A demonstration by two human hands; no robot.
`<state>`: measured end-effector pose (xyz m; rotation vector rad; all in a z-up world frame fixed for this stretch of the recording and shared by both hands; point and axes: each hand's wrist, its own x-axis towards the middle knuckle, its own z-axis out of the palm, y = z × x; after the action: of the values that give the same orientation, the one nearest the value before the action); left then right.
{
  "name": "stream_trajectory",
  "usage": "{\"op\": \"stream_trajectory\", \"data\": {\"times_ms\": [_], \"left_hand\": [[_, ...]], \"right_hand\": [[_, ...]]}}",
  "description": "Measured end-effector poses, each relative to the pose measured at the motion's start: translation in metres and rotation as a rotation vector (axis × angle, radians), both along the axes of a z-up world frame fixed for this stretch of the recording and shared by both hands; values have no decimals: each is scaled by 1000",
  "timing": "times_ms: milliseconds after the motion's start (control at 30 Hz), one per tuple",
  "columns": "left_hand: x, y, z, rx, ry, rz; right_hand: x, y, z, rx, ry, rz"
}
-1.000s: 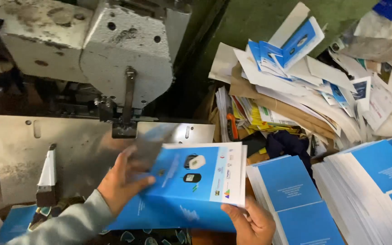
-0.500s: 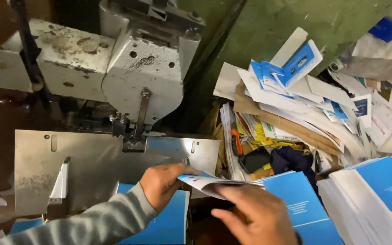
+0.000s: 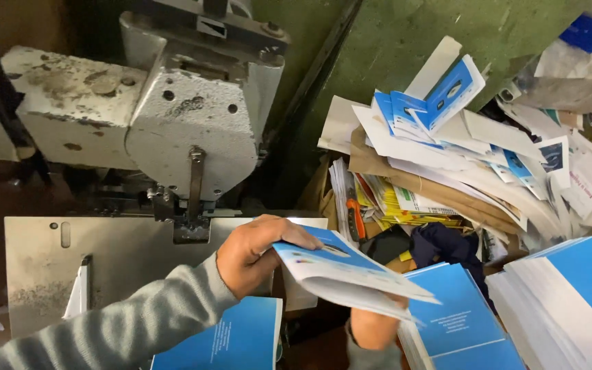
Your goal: The person operates a manual binding machine to staple blue booklets. They feed the booklets into the machine, press the lever to secure the binding, and place the finished items into a cardboard box. The person also uses pliers to cut a thread from a booklet and briefly writes in a logbook.
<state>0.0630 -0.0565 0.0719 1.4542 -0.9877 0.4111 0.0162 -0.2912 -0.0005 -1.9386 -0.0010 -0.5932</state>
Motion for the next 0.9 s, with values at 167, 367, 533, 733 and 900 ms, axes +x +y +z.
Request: {"op": "stream_trajectory", "data": {"times_ms": [167,367,533,733,900], "left_hand": [[52,-19,-105,-46,39,78],[50,-34,-134,-30,-85,144],[65,-36,-146,56,-260,390],[81,-37,-158,81,-187,455],[82,-31,-168,113,-148,425]], "right_hand": [[32,33,-26,-47,-55,-38],[44,20,-65,-93,-27,-107],[64,7,-93,-170,-165,-120],[78,5,-123,-232,-180,-176],[82,3,-145,-280,-183,-208]]}}
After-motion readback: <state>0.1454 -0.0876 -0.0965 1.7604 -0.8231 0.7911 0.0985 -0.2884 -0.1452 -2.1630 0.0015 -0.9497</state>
